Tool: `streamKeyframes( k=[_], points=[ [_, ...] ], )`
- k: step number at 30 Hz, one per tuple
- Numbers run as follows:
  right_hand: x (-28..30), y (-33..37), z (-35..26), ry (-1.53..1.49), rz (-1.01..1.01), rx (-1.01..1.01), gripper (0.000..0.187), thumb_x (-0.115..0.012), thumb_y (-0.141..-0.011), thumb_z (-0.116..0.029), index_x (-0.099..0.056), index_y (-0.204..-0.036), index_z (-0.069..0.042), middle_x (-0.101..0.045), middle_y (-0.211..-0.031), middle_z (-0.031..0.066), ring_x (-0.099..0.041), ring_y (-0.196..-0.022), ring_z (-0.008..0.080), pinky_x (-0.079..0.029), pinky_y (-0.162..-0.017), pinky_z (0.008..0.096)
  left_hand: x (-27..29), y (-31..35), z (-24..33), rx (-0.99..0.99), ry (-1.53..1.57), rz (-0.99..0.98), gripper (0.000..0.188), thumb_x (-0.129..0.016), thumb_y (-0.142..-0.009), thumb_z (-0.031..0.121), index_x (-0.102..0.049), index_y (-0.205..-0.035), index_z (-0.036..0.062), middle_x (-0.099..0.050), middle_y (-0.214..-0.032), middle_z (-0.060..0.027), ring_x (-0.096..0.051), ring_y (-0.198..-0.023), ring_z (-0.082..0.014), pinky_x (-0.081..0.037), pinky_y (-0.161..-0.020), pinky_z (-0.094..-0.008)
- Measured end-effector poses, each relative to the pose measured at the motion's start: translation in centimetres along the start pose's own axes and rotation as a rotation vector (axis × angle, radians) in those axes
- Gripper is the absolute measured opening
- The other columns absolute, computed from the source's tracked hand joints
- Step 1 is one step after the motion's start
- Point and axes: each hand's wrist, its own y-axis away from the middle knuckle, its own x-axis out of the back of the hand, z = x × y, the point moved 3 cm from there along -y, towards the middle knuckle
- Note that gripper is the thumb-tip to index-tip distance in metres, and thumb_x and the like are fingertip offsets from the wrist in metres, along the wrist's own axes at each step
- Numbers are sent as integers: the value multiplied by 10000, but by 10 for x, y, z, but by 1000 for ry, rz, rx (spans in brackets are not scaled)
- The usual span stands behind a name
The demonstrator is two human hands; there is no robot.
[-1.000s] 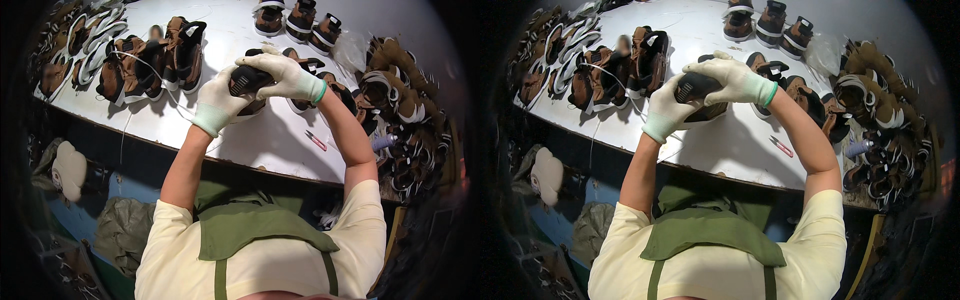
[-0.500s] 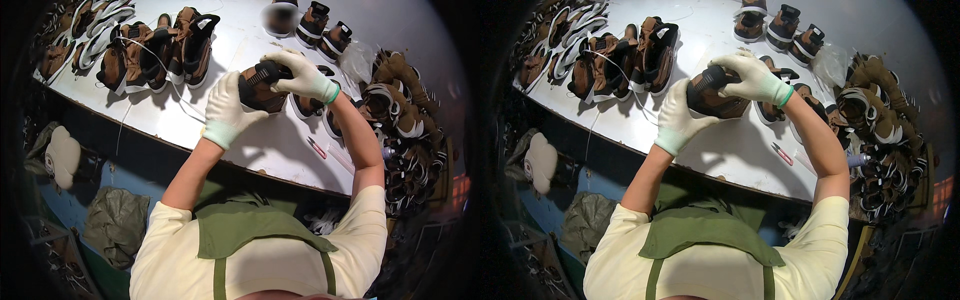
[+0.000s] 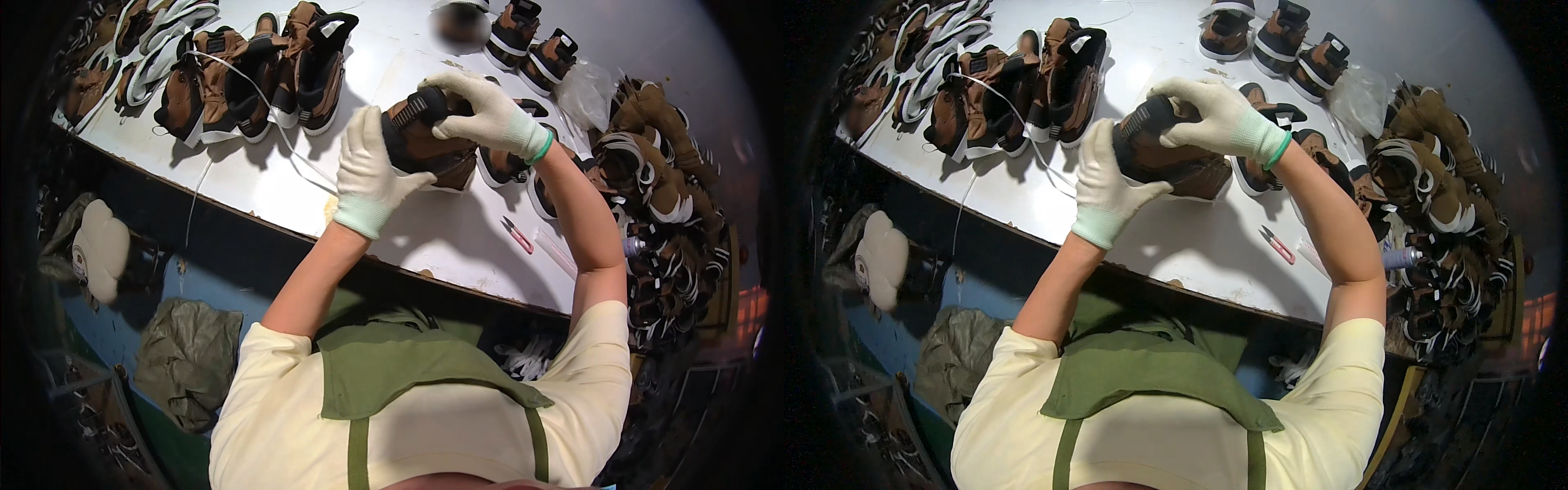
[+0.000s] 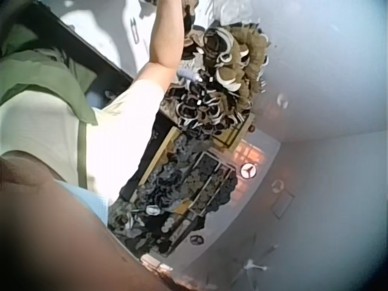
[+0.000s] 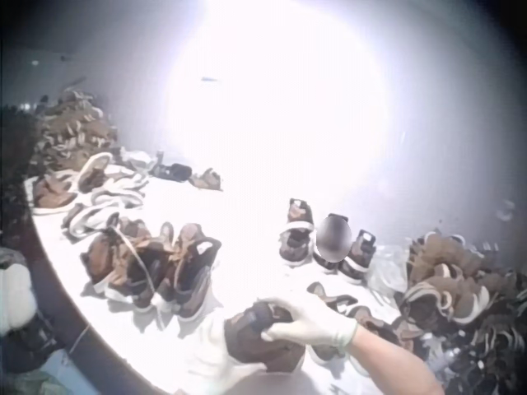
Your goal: The person assembles brown high-top shoes by inserting blue insoles, attaching white midsole strips, and using a utility knife to trim excess material. The person handles multiple shoes on a white workbench, rotating each shoe to fit parts and cut edges.
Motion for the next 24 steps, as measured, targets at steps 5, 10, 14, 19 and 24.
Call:
streamKeyframes(
  k=[5, 10, 14, 19, 24],
  points=[
    [-6, 3, -3, -10, -179, -235, 551, -730, -734, -107, -546, -1246, -22, -603, -1008, 65, -569, -967, 153, -474, -856, 297, -1, -2, -2, 63, 53, -35, 962, -919, -519, 313, -389, -1262, 8, -511, -1129, -196, -534, -1039, -353, -488, -858, -433],
    [-8, 11, -1, -250, -137, -305, 572, -739, -725, -103, -533, -1249, -9, -617, -1045, 70, -565, -976, 147, -469, -900, 293, 5, -5, -4, 17, 113, -39, 808, -913, -535, 290, -487, -1178, 48, -572, -1012, -138, -604, -921, -315, -515, -799, -400],
    [-6, 13, -9, -68, -184, -169, 640, -768, -705, -96, -505, -1281, -6, -596, -1165, 100, -568, -1091, 181, -447, -989, 315, 11, -4, -3, 14, 120, -88, 782, -909, -536, 287, -494, -1157, 56, -580, -974, -131, -613, -871, -320, -514, -772, -403],
    [-7, 18, -14, -143, -145, -34, 741, -813, -664, -144, -475, -1321, -98, -644, -1096, 136, -648, -998, 256, -504, -938, 347, 26, -7, 8, -142, 174, 35, 731, -897, -535, 272, -511, -1108, 34, -575, -930, -138, -594, -826, -319, -500, -721, -414],
    [-8, 28, -29, -265, -150, -159, 576, -824, -642, -85, -597, -1171, -76, -672, -1022, 72, -647, -939, 173, -516, -897, 308, 37, 0, 20, -244, 186, 40, 788, -902, -505, 229, -496, -1151, 30, -577, -936, -129, -587, -810, -324, -486, -695, -414]
  ],
)
